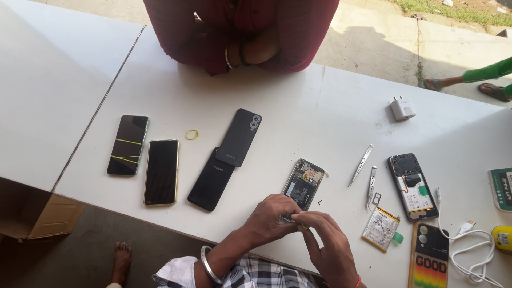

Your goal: The person disassembles a smartphone using a screwdriver and tweezers, removing the back cover and internal components. They then handle another smartphone, navigating its screen, before returning to the disassembled unit to continue removing parts.

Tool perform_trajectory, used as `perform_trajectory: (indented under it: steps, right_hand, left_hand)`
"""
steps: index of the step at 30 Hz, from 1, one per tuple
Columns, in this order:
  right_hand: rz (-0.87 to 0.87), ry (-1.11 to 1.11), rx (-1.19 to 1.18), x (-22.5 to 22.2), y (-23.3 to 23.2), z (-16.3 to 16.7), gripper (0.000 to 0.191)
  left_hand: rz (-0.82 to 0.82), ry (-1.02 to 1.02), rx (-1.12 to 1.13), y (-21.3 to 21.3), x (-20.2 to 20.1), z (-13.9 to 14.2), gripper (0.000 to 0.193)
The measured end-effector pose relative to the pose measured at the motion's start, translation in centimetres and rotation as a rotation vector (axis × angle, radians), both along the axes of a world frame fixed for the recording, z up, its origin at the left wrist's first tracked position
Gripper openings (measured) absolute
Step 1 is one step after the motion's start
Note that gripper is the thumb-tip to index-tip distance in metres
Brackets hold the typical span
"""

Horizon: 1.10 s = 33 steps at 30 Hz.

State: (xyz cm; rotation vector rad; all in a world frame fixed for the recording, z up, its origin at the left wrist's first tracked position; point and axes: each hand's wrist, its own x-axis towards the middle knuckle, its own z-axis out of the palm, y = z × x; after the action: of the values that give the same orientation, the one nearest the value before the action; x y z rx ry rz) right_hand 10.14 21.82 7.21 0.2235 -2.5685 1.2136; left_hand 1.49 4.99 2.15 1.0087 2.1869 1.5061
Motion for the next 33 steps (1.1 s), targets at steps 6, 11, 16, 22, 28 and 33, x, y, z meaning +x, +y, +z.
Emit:
perform_trajectory:
  steps: [6, 11, 16, 22, 28, 33]
  right_hand:
    - [-0.101, 0.000, -0.045, 0.4, 0.4, -0.9, 0.022]
    - [-0.180, -0.050, 0.006, 0.7, 0.2, -2.2, 0.025]
    - [-0.197, 0.081, -0.087, 0.9, -0.4, -3.4, 0.026]
    - [-0.570, -0.028, -0.838, 0.8, 2.5, -3.9, 0.024]
    - [-0.677, -0.029, -0.855, 1.2, 4.4, -4.9, 0.029]
    - [-0.688, -0.112, -0.905, 0.9, 4.7, -5.5, 0.028]
  left_hand:
    - [0.014, 0.311, -0.158, 0.0, -0.1, 0.6, 0.062]
    - [0.039, 0.346, -0.170, 0.3, 0.2, -0.1, 0.064]
    - [0.040, 0.381, -0.183, 0.3, 0.3, -0.3, 0.068]
    - [0.261, 0.362, -0.317, 3.0, 0.2, 0.5, 0.101]
    - [0.316, 0.279, -0.551, 5.4, -0.9, -0.6, 0.120]
    - [0.376, 0.144, -0.569, 5.3, -1.4, 0.1, 0.100]
